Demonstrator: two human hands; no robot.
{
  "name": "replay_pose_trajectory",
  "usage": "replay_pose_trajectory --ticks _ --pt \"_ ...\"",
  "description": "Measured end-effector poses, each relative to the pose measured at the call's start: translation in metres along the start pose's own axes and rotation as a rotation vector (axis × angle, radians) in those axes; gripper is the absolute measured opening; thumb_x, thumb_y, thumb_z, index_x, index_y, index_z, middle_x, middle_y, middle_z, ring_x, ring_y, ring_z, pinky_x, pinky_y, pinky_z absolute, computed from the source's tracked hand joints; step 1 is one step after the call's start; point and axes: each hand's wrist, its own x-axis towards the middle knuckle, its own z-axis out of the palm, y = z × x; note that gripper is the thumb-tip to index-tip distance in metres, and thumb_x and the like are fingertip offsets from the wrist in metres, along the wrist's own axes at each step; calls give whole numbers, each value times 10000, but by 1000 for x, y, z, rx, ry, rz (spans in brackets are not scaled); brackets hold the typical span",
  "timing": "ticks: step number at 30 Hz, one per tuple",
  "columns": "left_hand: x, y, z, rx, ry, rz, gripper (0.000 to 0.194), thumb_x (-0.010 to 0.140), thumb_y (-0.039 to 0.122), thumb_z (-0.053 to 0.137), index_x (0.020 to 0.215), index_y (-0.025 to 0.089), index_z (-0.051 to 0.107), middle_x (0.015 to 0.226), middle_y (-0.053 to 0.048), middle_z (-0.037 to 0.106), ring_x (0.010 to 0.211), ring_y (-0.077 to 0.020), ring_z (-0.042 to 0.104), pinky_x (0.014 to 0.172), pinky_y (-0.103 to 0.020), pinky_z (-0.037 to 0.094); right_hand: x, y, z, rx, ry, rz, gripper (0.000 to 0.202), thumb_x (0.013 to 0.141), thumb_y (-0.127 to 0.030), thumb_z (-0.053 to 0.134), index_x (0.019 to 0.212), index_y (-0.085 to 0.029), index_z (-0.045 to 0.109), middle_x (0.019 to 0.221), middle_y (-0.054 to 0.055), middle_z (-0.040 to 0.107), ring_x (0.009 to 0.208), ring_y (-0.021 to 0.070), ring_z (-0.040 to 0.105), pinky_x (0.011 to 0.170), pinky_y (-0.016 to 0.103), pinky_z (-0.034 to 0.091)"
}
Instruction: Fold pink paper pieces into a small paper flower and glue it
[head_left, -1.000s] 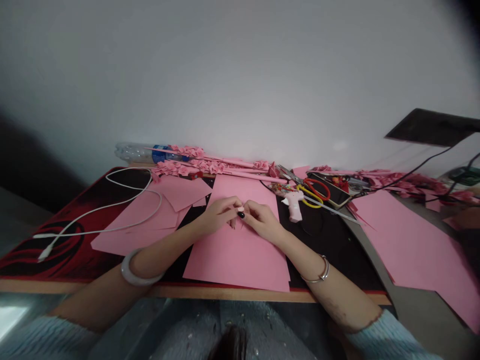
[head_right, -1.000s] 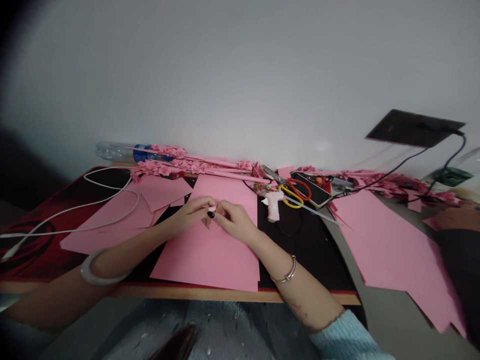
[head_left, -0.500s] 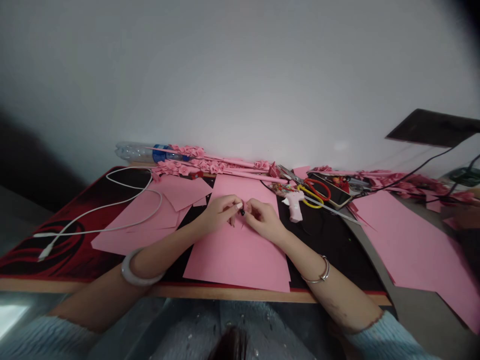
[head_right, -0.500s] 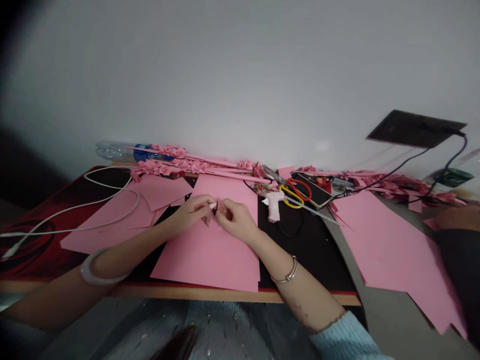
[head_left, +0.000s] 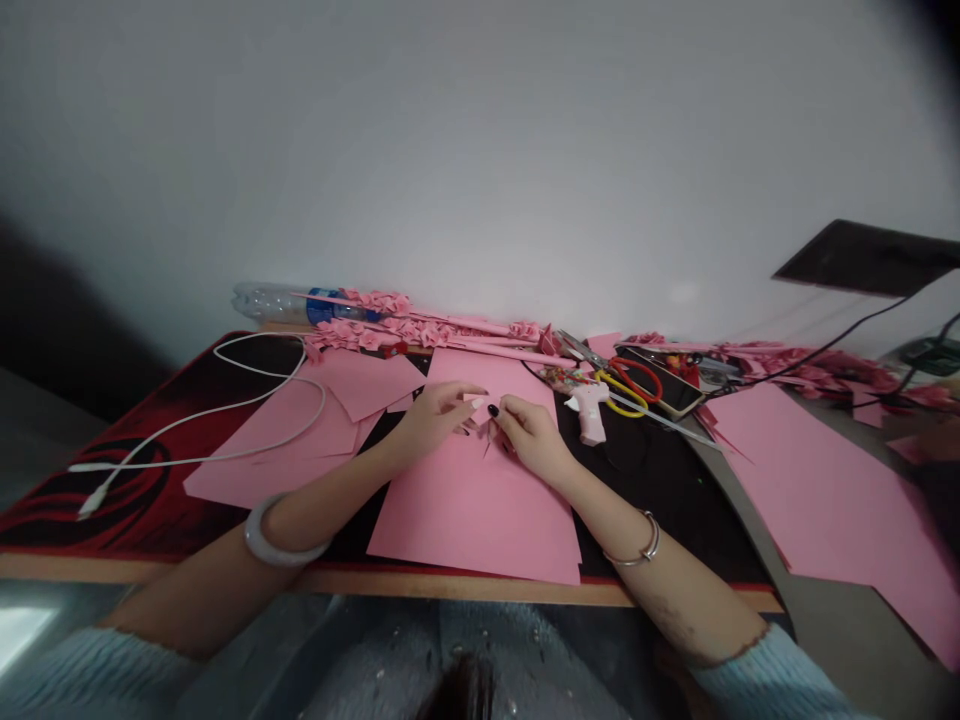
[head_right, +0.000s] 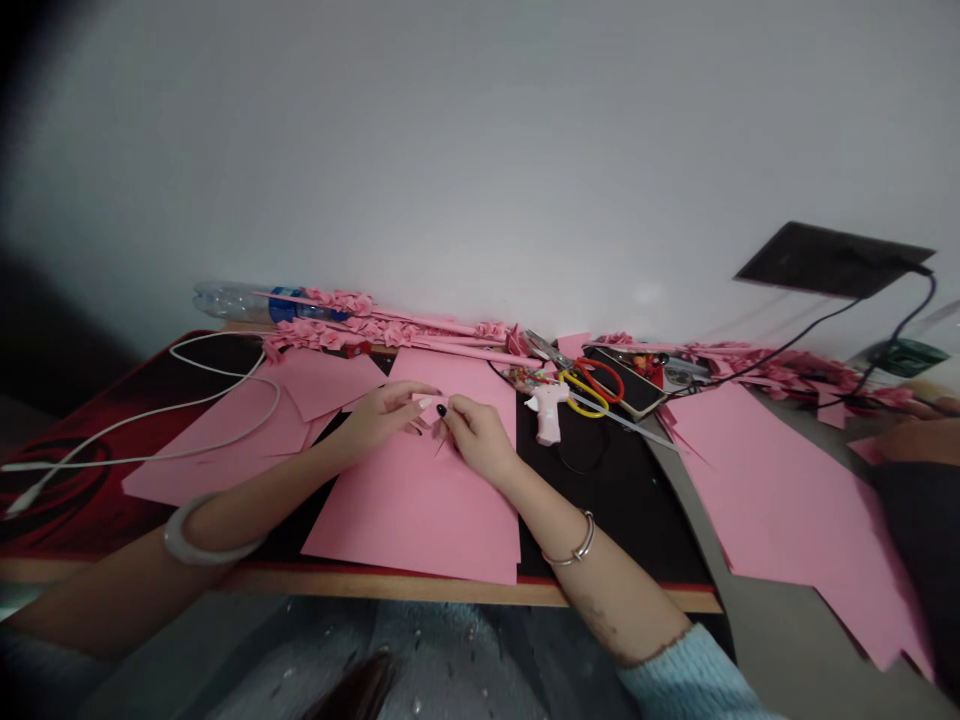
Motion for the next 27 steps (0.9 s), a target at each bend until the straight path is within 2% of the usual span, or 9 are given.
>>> replay_pose_trajectory --ticks 3,7,11,13,17,22,27 --pt "-1 4 1 -34 -77 -41 348 760 443 539 876 123 614 802 -66 653 693 -151 642 668 -273 506 0 1 0 -7 7 -3 312 878 -323 389 627 -168 491 514 -33 482 460 78 411 495 200 330" --pt "-2 4 1 -80 -46 -58 358 731 445 577 871 120 629 818 -67 665 683 -160 651 693 -309 524 2 4 0 -70 86 -6 234 845 -298 444 657 -168 496 543 -28 489 493 88 430 501 202 342" --pt "-2 3 1 -90 -12 -43 338 732 430 586 845 116 636 745 -53 665 666 -170 657 690 -319 537 3 6 1 -113 195 -68 101 833 -248 450 837 -172 516 715 2 547 574 101 483 534 209 379" --pt "-2 3 2 -91 -3 -51 333 733 423 591 844 112 637 720 -51 665 661 -171 659 681 -311 541 3 6 2 -139 190 -108 119 834 -205 431 895 -170 528 809 30 568 652 117 527 584 221 410" --pt "-4 6 3 -92 5 -79 359 741 428 586 910 115 638 764 -66 682 659 -164 662 668 -293 543 2 5 3 -182 167 -169 201 836 -146 392 902 -163 581 852 60 604 782 152 570 700 258 442" --pt "-5 7 3 -108 4 -75 374 751 437 572 934 118 641 813 -78 690 672 -172 667 666 -295 544 1 4 4 -187 206 -197 269 826 -118 400 950 -172 634 877 61 656 791 154 601 745 278 465" --pt "-6 6 3 -111 13 -75 354 753 429 572 914 121 642 788 -72 691 672 -177 668 656 -293 546 0 5 5 -221 248 -235 329 826 -121 419 1074 -206 618 1001 53 667 839 151 626 770 285 487"
